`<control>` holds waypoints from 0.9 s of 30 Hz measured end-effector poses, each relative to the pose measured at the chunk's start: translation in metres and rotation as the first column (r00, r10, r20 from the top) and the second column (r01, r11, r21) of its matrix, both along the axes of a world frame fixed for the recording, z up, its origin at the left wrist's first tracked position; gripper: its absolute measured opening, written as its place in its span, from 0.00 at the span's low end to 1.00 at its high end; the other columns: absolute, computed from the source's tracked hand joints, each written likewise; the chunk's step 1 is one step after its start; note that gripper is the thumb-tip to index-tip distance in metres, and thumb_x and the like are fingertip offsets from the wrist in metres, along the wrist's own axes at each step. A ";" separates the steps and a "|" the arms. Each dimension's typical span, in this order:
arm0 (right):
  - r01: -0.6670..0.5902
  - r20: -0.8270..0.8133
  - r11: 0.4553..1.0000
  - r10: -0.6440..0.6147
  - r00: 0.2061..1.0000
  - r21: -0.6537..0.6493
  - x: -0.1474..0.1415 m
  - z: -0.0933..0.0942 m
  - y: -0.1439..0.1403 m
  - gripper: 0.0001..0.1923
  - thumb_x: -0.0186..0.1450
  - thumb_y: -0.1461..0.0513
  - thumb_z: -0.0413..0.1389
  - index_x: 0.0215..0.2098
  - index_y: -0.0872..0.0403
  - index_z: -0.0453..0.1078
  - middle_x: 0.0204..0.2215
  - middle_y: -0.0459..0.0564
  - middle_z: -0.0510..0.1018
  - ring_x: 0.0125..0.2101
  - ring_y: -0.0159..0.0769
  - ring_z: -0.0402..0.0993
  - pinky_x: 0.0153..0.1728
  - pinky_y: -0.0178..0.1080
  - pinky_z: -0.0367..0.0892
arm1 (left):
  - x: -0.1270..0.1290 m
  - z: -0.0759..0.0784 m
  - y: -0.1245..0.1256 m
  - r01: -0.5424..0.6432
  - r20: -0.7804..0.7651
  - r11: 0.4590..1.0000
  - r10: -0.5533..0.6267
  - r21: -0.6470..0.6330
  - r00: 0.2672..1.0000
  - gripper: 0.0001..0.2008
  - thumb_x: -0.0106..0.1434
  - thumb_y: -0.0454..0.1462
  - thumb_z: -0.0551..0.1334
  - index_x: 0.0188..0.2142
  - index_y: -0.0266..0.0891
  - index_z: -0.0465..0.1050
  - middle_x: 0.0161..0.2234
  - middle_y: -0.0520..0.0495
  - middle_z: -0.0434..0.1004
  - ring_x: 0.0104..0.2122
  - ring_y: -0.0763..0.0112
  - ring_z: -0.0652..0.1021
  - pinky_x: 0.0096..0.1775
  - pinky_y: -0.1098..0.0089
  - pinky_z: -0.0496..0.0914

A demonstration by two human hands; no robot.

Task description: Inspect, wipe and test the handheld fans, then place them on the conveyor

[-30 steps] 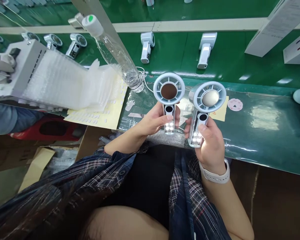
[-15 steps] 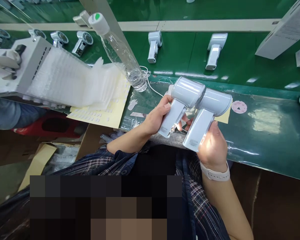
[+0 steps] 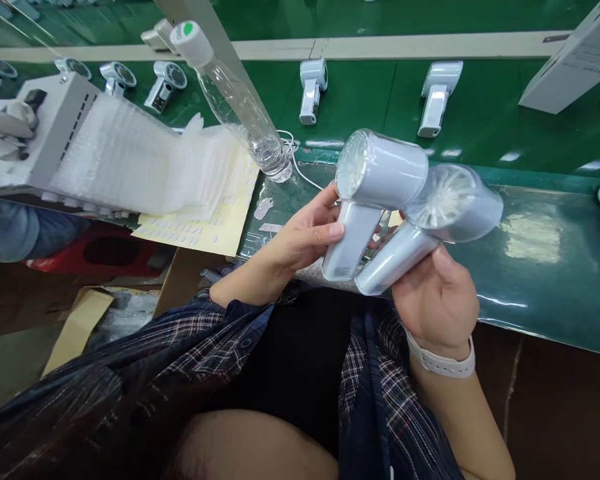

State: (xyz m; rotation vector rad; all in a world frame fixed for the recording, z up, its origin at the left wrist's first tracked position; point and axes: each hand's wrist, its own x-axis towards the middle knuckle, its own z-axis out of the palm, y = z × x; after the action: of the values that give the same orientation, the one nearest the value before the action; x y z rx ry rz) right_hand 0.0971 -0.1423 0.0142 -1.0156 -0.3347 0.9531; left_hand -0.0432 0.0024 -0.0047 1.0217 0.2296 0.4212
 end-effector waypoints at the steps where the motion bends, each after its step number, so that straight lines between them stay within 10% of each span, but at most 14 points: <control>1: -0.016 -0.031 1.000 0.016 0.999 -0.011 0.001 0.000 0.002 0.17 0.64 0.46 0.66 0.42 0.48 0.85 0.39 0.53 0.84 0.41 0.49 0.84 0.45 0.54 0.87 | 0.002 0.000 0.001 0.035 -0.003 0.999 -0.035 -0.031 0.999 0.37 0.61 0.55 0.79 0.60 0.45 0.66 0.53 0.40 0.85 0.50 0.52 0.88 0.51 0.55 0.83; 11: -0.088 0.030 0.996 0.088 0.996 -0.025 -0.010 0.005 -0.005 0.12 0.68 0.58 0.67 0.50 0.49 0.82 0.52 0.56 0.87 0.50 0.52 0.86 0.56 0.63 0.85 | 0.008 -0.003 0.002 0.101 -0.031 0.964 -0.112 -0.245 0.993 0.35 0.55 0.52 0.82 0.54 0.39 0.74 0.46 0.41 0.84 0.41 0.62 0.85 0.46 0.61 0.81; 19: 0.024 0.230 0.997 -0.007 0.973 -0.070 -0.010 0.007 -0.015 0.25 0.60 0.51 0.80 0.53 0.48 0.85 0.52 0.54 0.89 0.49 0.45 0.88 0.47 0.42 0.87 | 0.013 -0.004 0.003 0.158 0.005 0.962 -0.161 -0.222 0.987 0.28 0.59 0.59 0.74 0.43 0.39 0.77 0.32 0.47 0.80 0.32 0.66 0.81 0.39 0.63 0.77; 27: -0.016 0.080 0.998 0.021 0.997 -0.064 -0.006 0.006 -0.011 0.14 0.67 0.50 0.68 0.46 0.49 0.86 0.44 0.55 0.87 0.45 0.50 0.85 0.46 0.53 0.87 | 0.010 -0.008 0.001 0.066 -0.003 0.977 -0.068 -0.203 0.998 0.25 0.57 0.52 0.70 0.48 0.41 0.73 0.42 0.43 0.85 0.39 0.58 0.85 0.44 0.58 0.79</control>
State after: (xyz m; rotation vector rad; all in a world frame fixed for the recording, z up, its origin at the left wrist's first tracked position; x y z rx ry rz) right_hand 0.0908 -0.1537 0.0206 -1.1125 -0.3838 0.9457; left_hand -0.0328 0.0034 -0.0128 0.8292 0.2411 0.3250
